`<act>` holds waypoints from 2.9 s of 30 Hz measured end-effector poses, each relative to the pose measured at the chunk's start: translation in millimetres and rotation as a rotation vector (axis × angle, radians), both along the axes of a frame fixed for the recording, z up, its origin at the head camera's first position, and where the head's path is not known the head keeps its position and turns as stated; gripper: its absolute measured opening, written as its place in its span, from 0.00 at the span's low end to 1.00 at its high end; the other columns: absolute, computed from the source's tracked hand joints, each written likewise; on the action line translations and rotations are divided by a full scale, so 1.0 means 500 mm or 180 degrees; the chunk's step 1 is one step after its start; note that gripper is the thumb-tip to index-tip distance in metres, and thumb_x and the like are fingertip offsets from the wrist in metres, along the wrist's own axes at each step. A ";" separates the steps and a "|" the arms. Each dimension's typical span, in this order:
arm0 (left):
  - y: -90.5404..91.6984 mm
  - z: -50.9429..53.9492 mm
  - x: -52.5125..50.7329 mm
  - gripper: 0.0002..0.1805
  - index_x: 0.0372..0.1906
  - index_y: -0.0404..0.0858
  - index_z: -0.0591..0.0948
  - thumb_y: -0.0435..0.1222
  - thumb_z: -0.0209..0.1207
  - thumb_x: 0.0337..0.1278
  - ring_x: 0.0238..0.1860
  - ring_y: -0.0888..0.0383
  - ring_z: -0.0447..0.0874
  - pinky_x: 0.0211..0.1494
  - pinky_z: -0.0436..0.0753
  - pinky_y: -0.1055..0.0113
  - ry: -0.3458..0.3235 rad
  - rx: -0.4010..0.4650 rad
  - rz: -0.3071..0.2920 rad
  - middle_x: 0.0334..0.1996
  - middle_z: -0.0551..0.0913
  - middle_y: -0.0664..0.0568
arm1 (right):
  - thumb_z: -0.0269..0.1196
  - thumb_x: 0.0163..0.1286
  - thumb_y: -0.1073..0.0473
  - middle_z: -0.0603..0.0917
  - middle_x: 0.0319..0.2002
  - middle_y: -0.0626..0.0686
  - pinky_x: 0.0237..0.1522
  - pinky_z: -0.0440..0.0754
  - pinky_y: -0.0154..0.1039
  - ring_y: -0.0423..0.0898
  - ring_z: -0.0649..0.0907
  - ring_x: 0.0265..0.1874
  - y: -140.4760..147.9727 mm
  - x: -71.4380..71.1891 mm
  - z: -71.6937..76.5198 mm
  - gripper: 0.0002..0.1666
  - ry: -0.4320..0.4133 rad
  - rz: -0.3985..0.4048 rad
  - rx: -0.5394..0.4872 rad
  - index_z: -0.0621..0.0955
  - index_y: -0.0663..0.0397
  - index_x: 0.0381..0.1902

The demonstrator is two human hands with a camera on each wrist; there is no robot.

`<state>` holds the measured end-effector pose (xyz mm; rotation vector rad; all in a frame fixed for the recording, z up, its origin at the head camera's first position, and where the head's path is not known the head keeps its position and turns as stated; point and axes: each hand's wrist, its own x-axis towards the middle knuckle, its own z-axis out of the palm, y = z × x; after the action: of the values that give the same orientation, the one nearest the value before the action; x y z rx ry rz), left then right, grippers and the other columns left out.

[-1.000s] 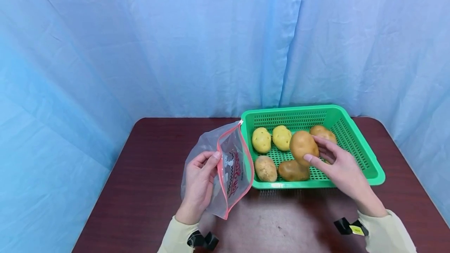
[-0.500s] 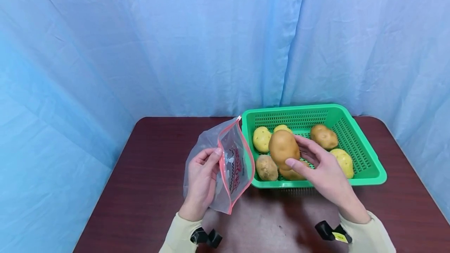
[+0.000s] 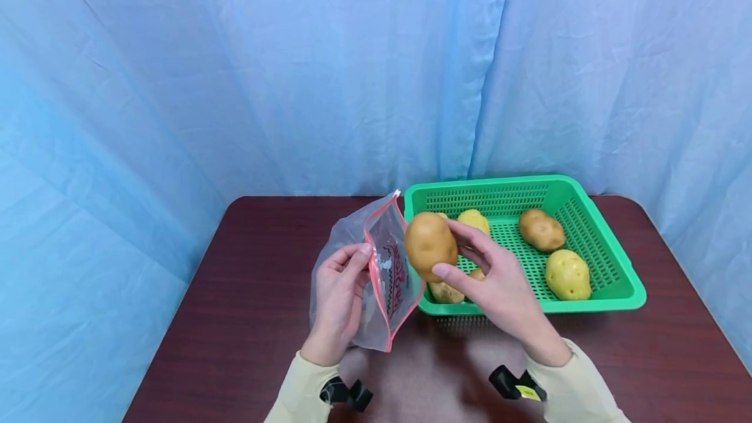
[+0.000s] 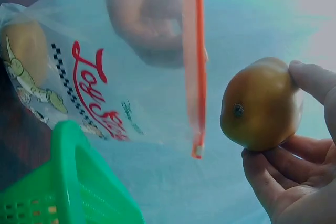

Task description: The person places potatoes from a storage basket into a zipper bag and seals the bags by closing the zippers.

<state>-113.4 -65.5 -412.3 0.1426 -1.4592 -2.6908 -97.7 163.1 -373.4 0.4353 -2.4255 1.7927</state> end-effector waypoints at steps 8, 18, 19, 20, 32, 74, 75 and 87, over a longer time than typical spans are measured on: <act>0.000 0.004 0.000 0.05 0.36 0.37 0.87 0.28 0.62 0.68 0.29 0.61 0.82 0.36 0.85 0.71 -0.0020 0.0007 -0.0007 0.28 0.83 0.52 | 0.75 0.66 0.51 0.79 0.67 0.49 0.57 0.83 0.39 0.46 0.82 0.62 -0.056 -0.021 -0.009 0.40 0.0094 0.0030 0.0161 0.74 0.52 0.72; -0.006 0.011 -0.004 0.05 0.37 0.36 0.87 0.29 0.62 0.69 0.29 0.61 0.82 0.37 0.85 0.71 -0.0035 0.0043 0.0032 0.29 0.84 0.51 | 0.73 0.62 0.34 0.83 0.62 0.51 0.59 0.80 0.54 0.48 0.82 0.57 -0.097 -0.042 -0.011 0.46 0.0584 -0.0323 0.1209 0.76 0.51 0.71; -0.007 0.012 -0.004 0.05 0.37 0.36 0.87 0.29 0.62 0.70 0.29 0.61 0.82 0.37 0.85 0.71 -0.0030 0.0058 0.0030 0.29 0.84 0.51 | 0.72 0.63 0.34 0.82 0.62 0.51 0.60 0.78 0.54 0.49 0.81 0.58 -0.099 -0.044 -0.011 0.46 0.0619 -0.0335 0.1277 0.77 0.51 0.71; -0.008 0.013 -0.005 0.06 0.37 0.37 0.87 0.29 0.61 0.70 0.29 0.61 0.83 0.37 0.85 0.71 -0.0022 0.0074 0.0029 0.29 0.84 0.52 | 0.72 0.63 0.33 0.83 0.62 0.51 0.61 0.78 0.54 0.48 0.81 0.59 -0.101 -0.047 -0.011 0.45 0.0650 -0.0338 0.1323 0.77 0.51 0.70; -0.022 0.026 -0.011 0.11 0.36 0.38 0.88 0.27 0.57 0.71 0.27 0.64 0.83 0.34 0.84 0.73 0.0059 0.0300 0.0047 0.27 0.85 0.53 | 0.74 0.63 0.39 0.81 0.65 0.54 0.67 0.72 0.55 0.53 0.77 0.64 -0.110 -0.069 -0.020 0.44 0.1196 -0.0240 0.1618 0.77 0.56 0.69; -0.042 0.008 0.004 0.07 0.38 0.37 0.87 0.28 0.59 0.71 0.28 0.62 0.82 0.32 0.83 0.73 -0.0104 0.0040 -0.0195 0.29 0.84 0.52 | 0.65 0.75 0.46 0.85 0.59 0.54 0.54 0.82 0.58 0.55 0.84 0.56 0.068 -0.098 -0.016 0.26 0.0607 -0.0071 0.1691 0.83 0.55 0.62; -0.042 0.008 0.004 0.07 0.38 0.37 0.87 0.28 0.59 0.71 0.28 0.62 0.82 0.32 0.83 0.73 -0.0107 0.0038 -0.0195 0.29 0.84 0.51 | 0.65 0.75 0.46 0.85 0.59 0.54 0.55 0.82 0.58 0.55 0.84 0.57 0.073 -0.101 -0.016 0.26 0.0591 -0.0068 0.1713 0.82 0.55 0.63; -0.040 0.004 0.008 0.08 0.38 0.37 0.87 0.27 0.58 0.71 0.28 0.62 0.82 0.33 0.84 0.73 -0.0103 0.0103 -0.0143 0.29 0.85 0.51 | 0.63 0.76 0.43 0.80 0.66 0.61 0.62 0.75 0.63 0.61 0.77 0.65 0.127 -0.150 -0.025 0.32 0.0274 -0.0006 0.2033 0.78 0.58 0.68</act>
<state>-109.4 -85.4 -410.2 0.1580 -1.4452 -2.7615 -172.6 226.4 -385.8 0.5356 -2.8805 0.9283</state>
